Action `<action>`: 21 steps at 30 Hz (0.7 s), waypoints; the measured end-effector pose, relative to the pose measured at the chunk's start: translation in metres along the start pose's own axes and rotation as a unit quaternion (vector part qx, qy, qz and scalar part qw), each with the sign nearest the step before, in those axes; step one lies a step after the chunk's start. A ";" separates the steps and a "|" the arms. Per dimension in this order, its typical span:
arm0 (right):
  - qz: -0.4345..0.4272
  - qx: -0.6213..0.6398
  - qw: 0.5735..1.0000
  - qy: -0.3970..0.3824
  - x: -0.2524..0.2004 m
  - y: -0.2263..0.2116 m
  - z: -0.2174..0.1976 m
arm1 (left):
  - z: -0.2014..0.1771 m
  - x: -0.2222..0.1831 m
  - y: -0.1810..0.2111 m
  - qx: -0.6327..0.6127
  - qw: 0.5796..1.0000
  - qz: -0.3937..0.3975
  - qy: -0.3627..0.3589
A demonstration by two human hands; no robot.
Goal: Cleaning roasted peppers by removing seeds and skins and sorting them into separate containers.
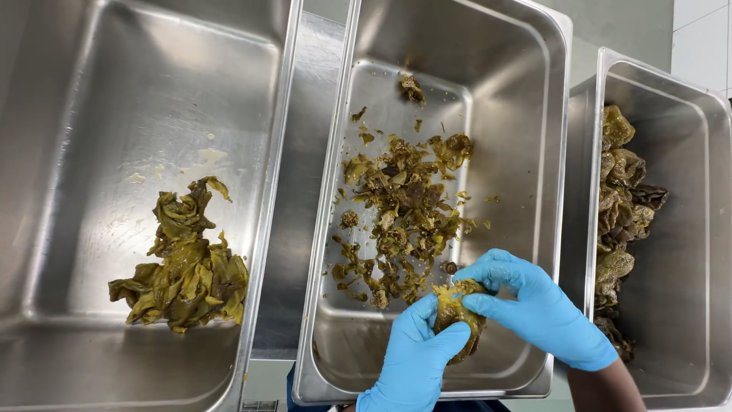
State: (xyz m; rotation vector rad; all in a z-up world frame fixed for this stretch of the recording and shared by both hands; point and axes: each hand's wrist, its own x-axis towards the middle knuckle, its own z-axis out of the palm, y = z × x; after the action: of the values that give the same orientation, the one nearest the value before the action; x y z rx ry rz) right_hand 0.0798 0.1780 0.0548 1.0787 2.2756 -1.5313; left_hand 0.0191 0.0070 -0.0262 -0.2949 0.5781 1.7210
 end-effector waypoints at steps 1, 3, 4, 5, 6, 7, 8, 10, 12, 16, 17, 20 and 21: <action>0.000 0.001 1.000 0.000 0.001 0.001 0.000 | -0.001 0.000 -0.001 0.001 1.000 -0.001 0.001; 0.037 0.029 0.999 -0.021 0.004 0.002 0.000 | -0.003 0.002 -0.003 0.017 1.000 -0.003 0.004; 0.037 0.030 0.999 -0.023 0.005 0.001 0.000 | -0.003 0.001 -0.003 0.017 1.000 -0.002 0.006; -0.005 0.028 0.999 -0.030 0.005 -0.001 0.000 | -0.003 0.000 -0.003 0.025 1.000 -0.002 0.006; -0.048 0.025 0.998 -0.036 0.005 -0.002 0.000 | -0.003 0.001 -0.003 0.035 0.999 -0.002 0.005; -0.048 0.026 0.998 -0.035 0.006 -0.003 0.000 | -0.002 0.001 -0.002 0.036 0.999 -0.002 0.004; -0.013 0.007 1.000 -0.024 0.008 -0.003 0.000 | -0.001 0.001 -0.001 0.036 0.999 -0.002 0.001; 0.023 -0.012 1.000 -0.012 0.009 -0.004 0.000 | 0.000 0.000 0.000 0.037 0.999 -0.003 -0.003; 0.041 -0.037 0.998 0.007 0.010 -0.004 0.000 | 0.001 -0.001 0.001 0.037 0.999 -0.005 -0.005; 0.078 -0.038 0.996 0.006 0.014 -0.009 0.001 | 0.000 0.000 0.001 0.041 0.999 -0.009 -0.010; 0.022 0.000 1.000 0.002 0.015 -0.007 0.001 | 0.000 0.000 0.001 0.040 0.999 -0.017 -0.014; 0.018 0.009 1.000 0.020 0.018 -0.014 0.000 | 0.002 -0.002 0.003 0.033 0.999 -0.033 -0.016; 0.069 -0.020 0.996 0.043 0.020 -0.018 -0.001 | 0.002 -0.002 0.005 0.028 0.999 -0.042 -0.016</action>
State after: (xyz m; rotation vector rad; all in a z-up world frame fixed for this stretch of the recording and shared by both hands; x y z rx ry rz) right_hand 0.0539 0.1840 0.0580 1.2852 2.2231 -1.4066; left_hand 0.0155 0.0055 -0.0223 -0.2483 0.5805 1.6237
